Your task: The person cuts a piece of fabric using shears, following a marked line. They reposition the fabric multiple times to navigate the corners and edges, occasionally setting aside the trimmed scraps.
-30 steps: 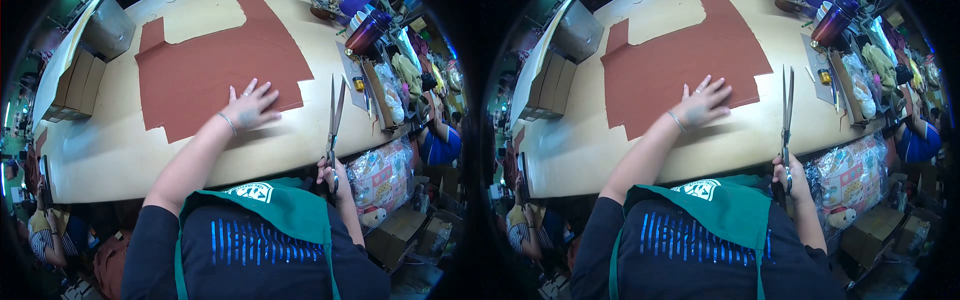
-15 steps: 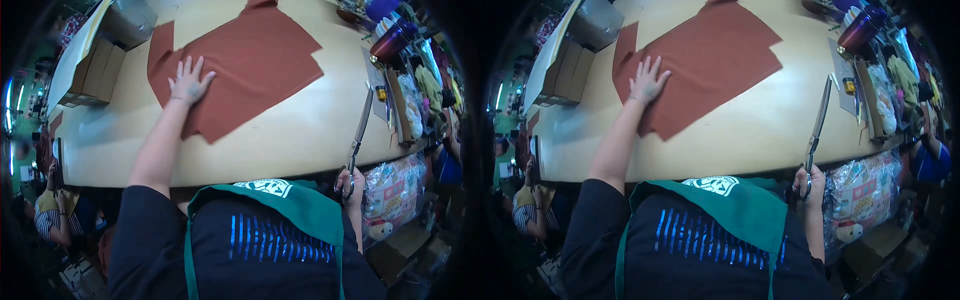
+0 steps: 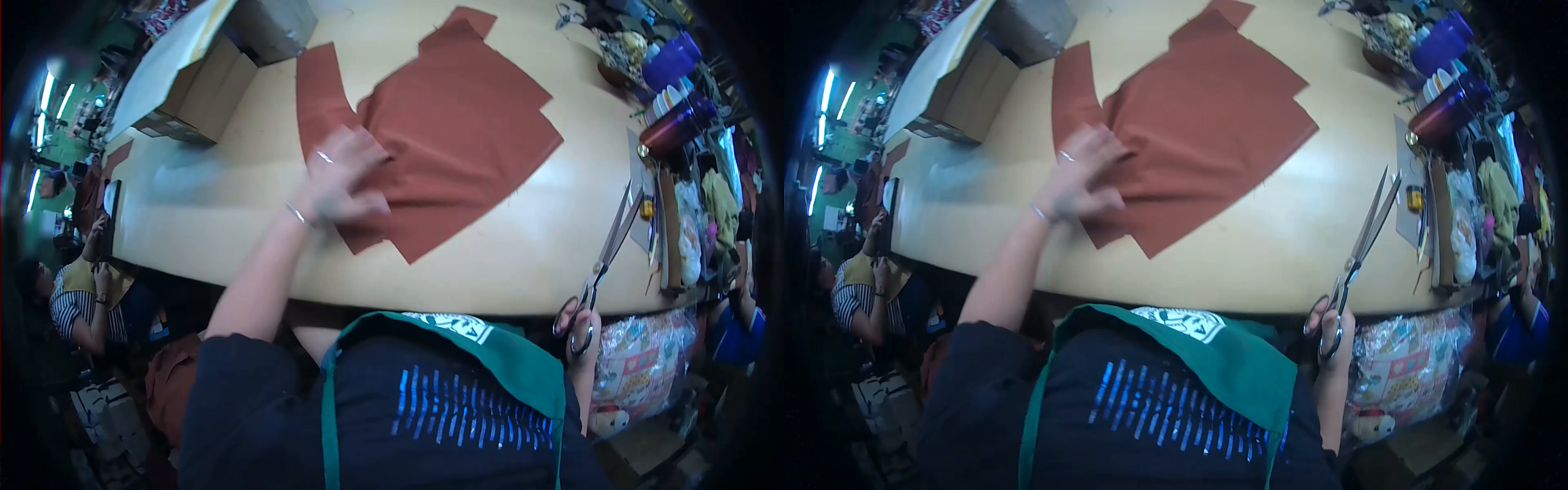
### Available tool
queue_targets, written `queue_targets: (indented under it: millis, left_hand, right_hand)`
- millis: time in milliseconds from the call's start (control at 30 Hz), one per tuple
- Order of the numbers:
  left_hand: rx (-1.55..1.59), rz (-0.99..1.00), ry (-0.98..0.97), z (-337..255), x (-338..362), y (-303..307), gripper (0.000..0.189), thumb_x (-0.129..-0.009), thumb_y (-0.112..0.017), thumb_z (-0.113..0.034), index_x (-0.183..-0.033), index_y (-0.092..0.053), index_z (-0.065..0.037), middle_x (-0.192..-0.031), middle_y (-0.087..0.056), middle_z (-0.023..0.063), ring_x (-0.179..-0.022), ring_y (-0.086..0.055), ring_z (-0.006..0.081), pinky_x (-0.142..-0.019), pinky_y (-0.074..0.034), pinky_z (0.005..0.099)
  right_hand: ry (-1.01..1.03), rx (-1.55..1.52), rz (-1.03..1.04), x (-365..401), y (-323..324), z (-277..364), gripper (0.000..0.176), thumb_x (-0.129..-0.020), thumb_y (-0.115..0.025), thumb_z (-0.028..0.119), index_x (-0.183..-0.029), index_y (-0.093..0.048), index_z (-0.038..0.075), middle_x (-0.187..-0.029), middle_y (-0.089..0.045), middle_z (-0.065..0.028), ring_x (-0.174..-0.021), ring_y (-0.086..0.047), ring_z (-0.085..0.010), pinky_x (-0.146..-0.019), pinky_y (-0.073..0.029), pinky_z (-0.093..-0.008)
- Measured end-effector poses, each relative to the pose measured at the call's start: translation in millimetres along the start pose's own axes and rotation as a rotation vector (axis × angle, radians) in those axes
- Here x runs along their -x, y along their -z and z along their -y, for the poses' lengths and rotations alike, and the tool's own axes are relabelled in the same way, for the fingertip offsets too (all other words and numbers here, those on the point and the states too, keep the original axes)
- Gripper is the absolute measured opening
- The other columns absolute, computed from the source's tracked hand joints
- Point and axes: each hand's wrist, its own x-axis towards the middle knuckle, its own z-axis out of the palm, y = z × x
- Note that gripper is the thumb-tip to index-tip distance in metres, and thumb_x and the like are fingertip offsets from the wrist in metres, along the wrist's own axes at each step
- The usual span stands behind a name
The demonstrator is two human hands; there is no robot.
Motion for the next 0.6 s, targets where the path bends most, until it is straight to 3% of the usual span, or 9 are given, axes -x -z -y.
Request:
queue_targets:
  millis: [33,100,167,233,300,433,467,533,600]
  left_hand:
    - [-0.056,0.096,-0.122,-29,3,-5,0.055,-0.069,-0.064,-0.050,-0.113,-0.055,-0.020,-0.127,-0.041,0.0096,-0.123,-0.032,0.0323,-0.095,-0.027,0.0537]
    - [0.078,0.138,-0.032,-63,9,-38,0.046,-0.071,-0.066,-0.036,-0.112,-0.055,-0.018,-0.123,-0.047,0.0059,-0.122,-0.036,0.0268,-0.099,-0.026,0.0465]
    - [0.057,-0.014,-0.081,-61,-14,-58,0.028,-0.072,-0.064,-0.022,-0.099,-0.058,-0.016,-0.103,-0.054,0.0020,-0.106,-0.048,0.0246,-0.087,-0.038,0.0446]
    - [0.067,0.041,-0.020,-75,-48,-68,0.016,-0.070,-0.062,-0.015,-0.086,-0.057,-0.013,-0.087,-0.053,0.0019,-0.089,-0.054,0.0240,-0.073,-0.044,0.0426]
    - [0.268,-0.150,-0.059,-115,-78,-88,0.015,-0.069,-0.060,-0.016,-0.083,-0.056,-0.011,-0.079,-0.052,0.0040,-0.079,-0.055,0.0248,-0.066,-0.047,0.0397]
    - [0.293,0.171,0.001,-205,-100,-80,0.032,-0.077,-0.057,-0.032,-0.097,-0.053,-0.007,-0.103,-0.049,0.0094,-0.100,-0.048,0.0276,-0.076,-0.044,0.0466]
    - [0.275,0.401,0.063,-202,-103,-71,0.053,-0.078,-0.056,-0.045,-0.115,-0.047,-0.008,-0.128,-0.037,0.0122,-0.120,-0.034,0.0305,-0.088,-0.034,0.0572]
    - [0.298,0.364,0.133,-179,-101,-75,0.064,-0.078,-0.052,-0.050,-0.130,-0.037,-0.017,-0.142,-0.021,0.0104,-0.133,-0.010,0.0292,-0.096,-0.016,0.0658]
    - [-0.014,0.151,0.025,-126,-112,-80,0.051,-0.082,-0.046,-0.047,-0.126,-0.041,-0.021,-0.141,-0.022,0.0056,-0.130,-0.016,0.0308,-0.092,-0.019,0.0697]
  right_hand:
    - [0.012,0.024,-0.007,-1,-4,1,0.065,-0.073,-0.053,0.064,-0.084,-0.046,0.001,-0.058,-0.045,-0.0012,-0.050,-0.045,-0.0091,-0.046,-0.037,-0.0208]
    - [0.007,0.048,0.010,-4,-6,3,0.058,-0.075,-0.054,0.060,-0.081,-0.046,0.003,-0.057,-0.044,0.0000,-0.049,-0.045,-0.0080,-0.045,-0.036,-0.0199]
    - [0.017,0.063,0.031,-8,-7,5,0.055,-0.076,-0.055,0.058,-0.081,-0.046,0.004,-0.057,-0.045,0.0003,-0.049,-0.044,-0.0077,-0.045,-0.037,-0.0198]
    - [0.030,0.039,0.015,-10,-7,9,0.051,-0.077,-0.056,0.055,-0.082,-0.046,0.005,-0.057,-0.045,0.0006,-0.048,-0.044,-0.0077,-0.045,-0.037,-0.0197]
    - [0.059,0.032,-0.020,-13,-6,11,0.051,-0.077,-0.055,0.055,-0.082,-0.046,0.005,-0.057,-0.044,0.0006,-0.048,-0.045,-0.0077,-0.045,-0.037,-0.0195]
    - [0.068,0.032,-0.130,-13,6,13,0.048,-0.079,-0.055,0.053,-0.080,-0.045,0.006,-0.057,-0.043,0.0017,-0.048,-0.043,-0.0062,-0.044,-0.036,-0.0188]
    - [0.033,0.027,-0.142,-10,10,16,0.045,-0.081,-0.055,0.050,-0.079,-0.044,0.006,-0.056,-0.042,0.0021,-0.047,-0.041,-0.0056,-0.043,-0.035,-0.0189]
    - [0.016,0.035,-0.185,-1,23,14,0.045,-0.080,-0.057,0.050,-0.079,-0.044,0.006,-0.057,-0.041,0.0024,-0.047,-0.040,-0.0055,-0.043,-0.035,-0.0190]
    - [-0.026,0.047,-0.184,10,32,13,0.049,-0.077,-0.058,0.053,-0.080,-0.044,0.006,-0.058,-0.041,0.0022,-0.048,-0.041,-0.0056,-0.044,-0.035,-0.0191]
